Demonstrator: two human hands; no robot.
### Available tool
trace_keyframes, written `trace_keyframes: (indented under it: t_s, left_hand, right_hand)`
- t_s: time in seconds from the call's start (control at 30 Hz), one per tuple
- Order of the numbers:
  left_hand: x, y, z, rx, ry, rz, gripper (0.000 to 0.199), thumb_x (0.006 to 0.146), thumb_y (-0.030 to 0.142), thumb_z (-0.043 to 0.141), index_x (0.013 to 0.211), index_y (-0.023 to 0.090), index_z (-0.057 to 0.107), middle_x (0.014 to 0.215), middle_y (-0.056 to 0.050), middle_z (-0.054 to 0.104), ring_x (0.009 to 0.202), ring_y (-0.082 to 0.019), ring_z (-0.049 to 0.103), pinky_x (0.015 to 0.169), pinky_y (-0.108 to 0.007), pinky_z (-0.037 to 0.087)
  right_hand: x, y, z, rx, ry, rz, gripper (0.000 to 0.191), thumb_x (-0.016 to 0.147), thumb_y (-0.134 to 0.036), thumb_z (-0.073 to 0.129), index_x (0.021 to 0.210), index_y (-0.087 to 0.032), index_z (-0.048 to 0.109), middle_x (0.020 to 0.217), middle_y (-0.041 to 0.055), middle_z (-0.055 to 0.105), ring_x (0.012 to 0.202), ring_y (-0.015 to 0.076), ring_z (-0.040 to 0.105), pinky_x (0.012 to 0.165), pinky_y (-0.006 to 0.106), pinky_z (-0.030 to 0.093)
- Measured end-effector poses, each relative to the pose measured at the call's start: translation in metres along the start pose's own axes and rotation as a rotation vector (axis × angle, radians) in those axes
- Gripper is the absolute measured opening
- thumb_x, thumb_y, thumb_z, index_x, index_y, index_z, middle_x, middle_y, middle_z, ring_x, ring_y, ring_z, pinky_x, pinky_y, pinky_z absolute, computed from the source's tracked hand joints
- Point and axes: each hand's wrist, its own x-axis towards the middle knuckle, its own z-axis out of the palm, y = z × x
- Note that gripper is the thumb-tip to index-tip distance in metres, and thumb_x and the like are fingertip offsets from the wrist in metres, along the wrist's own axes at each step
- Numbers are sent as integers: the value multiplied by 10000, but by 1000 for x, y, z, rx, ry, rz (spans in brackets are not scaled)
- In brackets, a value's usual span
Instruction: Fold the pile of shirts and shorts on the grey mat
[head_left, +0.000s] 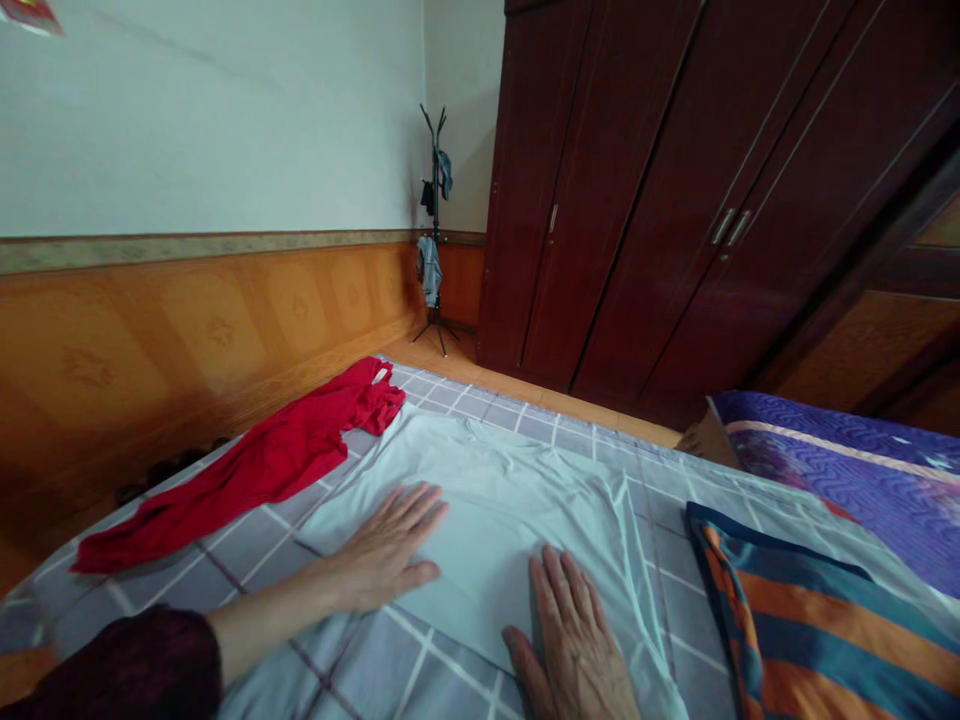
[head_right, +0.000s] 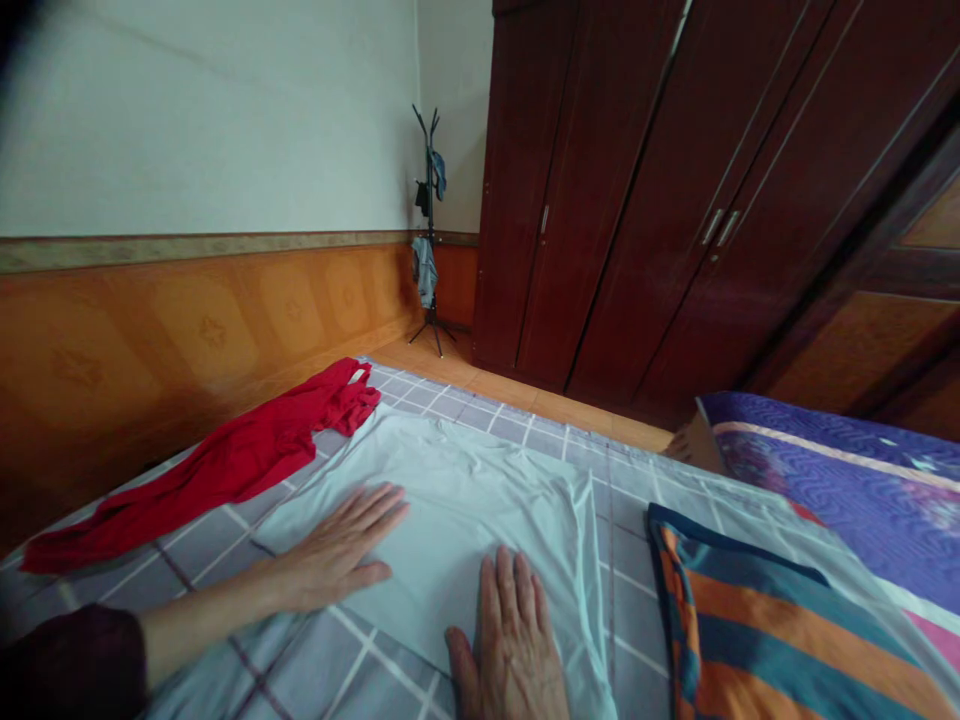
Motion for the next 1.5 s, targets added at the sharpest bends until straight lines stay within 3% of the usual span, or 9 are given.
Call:
trace_keyframes:
  t_s: [0.13, 0.2, 0.37, 0.6, 0.8, 0.97, 1.17, 1.4, 1.5]
  left_hand:
    - [-23, -50, -8, 112, 104, -334, 563, 925, 449, 428, 1427, 202, 370, 1513, -106, 320, 1397, -289, 267, 1135, -501, 207]
    - [-15, -53, -17, 121, 158, -349, 499, 929, 440, 420, 1356, 186, 467, 1444, -115, 433, 1342, -273, 370, 1117, -470, 264]
    - [65, -11, -41, 63, 265, -44, 437, 928, 394, 463, 1309, 184, 509, 1381, -86, 504, 1277, -208, 442, 1089, -348, 325]
    - [170, 3, -28, 50, 365, -134, 246, 897, 163, 432, 842, 182, 671, 912, -62, 663, 935, -198, 603, 838, -304, 465]
    - [168, -7, -9, 44, 387, -92, 195, 872, 326, 560, 990, 205, 658, 1051, -43, 653, 1037, -207, 552, 924, -311, 426]
    - [164, -7, -6, 49, 337, -24, 436, 863, 463, 553, 1201, 189, 581, 1281, -69, 568, 1183, -240, 484, 1037, -342, 356]
    - [161, -1, 0, 35, 202, -152, 779, 880, 632, 375, 1449, 104, 315, 1529, -153, 265, 1412, -386, 141, 1125, -526, 175]
    - [163, 6, -1, -3, 109, -60, 658, 919, 598, 302, 1464, 229, 298, 1555, -76, 223, 1433, -345, 89, 1132, -541, 144]
    - [164, 6, -3, 8, 196, -70, 630, 928, 560, 331, 1452, 213, 304, 1540, -91, 257, 1422, -313, 165, 1137, -487, 175]
  right_hand:
    - [4, -2, -3, -37, 26, -19, 571, 817, -411, 549, 1280, -83, 482, 1304, 210, 551, 1187, 377, 523, 914, 467, 463]
    - [6, -1, -3, -52, 34, -33, 565, 812, -418, 549, 1272, -96, 488, 1292, 205, 562, 1172, 376, 537, 912, 466, 459]
    - [6, 1, -3, -66, 41, -39, 572, 801, -426, 559, 1270, -106, 490, 1276, 191, 579, 1160, 364, 549, 913, 452, 450]
    - [6, 3, -4, -90, 33, -71, 612, 780, -447, 578, 1277, -103, 484, 1261, 186, 592, 1134, 353, 570, 891, 432, 454]
    - [7, 4, -2, -107, 39, -67, 617, 751, -439, 578, 1273, -123, 488, 1263, 171, 595, 1131, 340, 573, 886, 425, 448]
    - [8, 5, -1, -118, 46, -90, 599, 745, -416, 563, 1260, -117, 498, 1239, 172, 610, 1113, 323, 586, 901, 418, 432]
    - [10, 5, -4, -149, 26, -118, 607, 751, -431, 558, 1262, -108, 499, 1227, 155, 624, 1099, 309, 601, 899, 407, 438]
    - [8, 9, -5, -143, 11, -130, 595, 776, -458, 551, 1266, -124, 506, 1248, 139, 613, 1116, 301, 589, 901, 399, 440]
    - [7, 9, -3, -120, 11, -129, 598, 787, -455, 554, 1284, -127, 495, 1269, 141, 598, 1137, 303, 573, 906, 399, 438]
